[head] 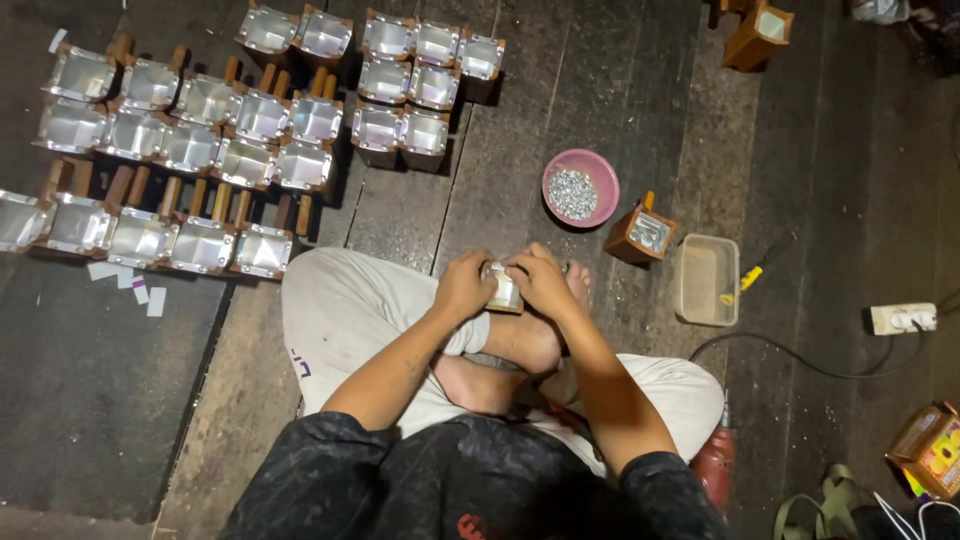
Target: The person attaches metal reflectors to wooden lantern frames using screws and an electric drill while sitting on a wooden floor.
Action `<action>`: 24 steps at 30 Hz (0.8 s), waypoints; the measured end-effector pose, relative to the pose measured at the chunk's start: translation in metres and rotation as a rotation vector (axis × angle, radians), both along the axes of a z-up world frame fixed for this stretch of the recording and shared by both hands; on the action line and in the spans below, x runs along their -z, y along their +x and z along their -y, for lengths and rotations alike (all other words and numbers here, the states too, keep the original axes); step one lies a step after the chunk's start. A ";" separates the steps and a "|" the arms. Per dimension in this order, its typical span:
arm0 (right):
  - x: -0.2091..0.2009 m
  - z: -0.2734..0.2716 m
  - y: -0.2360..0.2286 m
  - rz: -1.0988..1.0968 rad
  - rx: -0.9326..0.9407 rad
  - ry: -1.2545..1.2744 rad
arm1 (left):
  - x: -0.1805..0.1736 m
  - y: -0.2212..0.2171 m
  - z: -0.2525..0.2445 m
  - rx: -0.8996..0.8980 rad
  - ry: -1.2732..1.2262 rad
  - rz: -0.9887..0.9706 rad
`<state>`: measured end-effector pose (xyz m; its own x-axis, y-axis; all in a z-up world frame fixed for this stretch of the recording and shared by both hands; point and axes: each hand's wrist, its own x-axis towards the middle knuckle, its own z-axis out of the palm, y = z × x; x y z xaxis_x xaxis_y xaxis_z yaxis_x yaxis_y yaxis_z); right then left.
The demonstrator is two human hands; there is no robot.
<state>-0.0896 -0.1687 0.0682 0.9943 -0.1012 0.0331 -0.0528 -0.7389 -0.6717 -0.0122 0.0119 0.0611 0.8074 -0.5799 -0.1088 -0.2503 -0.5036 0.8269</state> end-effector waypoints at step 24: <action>-0.013 -0.002 -0.005 -0.071 0.168 0.040 | -0.016 0.001 0.006 0.192 -0.399 0.072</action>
<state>-0.0946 -0.1670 0.0809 0.9631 -0.2656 -0.0438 -0.2214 -0.6888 -0.6903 -0.0114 0.0054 0.0771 0.6781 -0.7055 0.2062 -0.3723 -0.0878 0.9239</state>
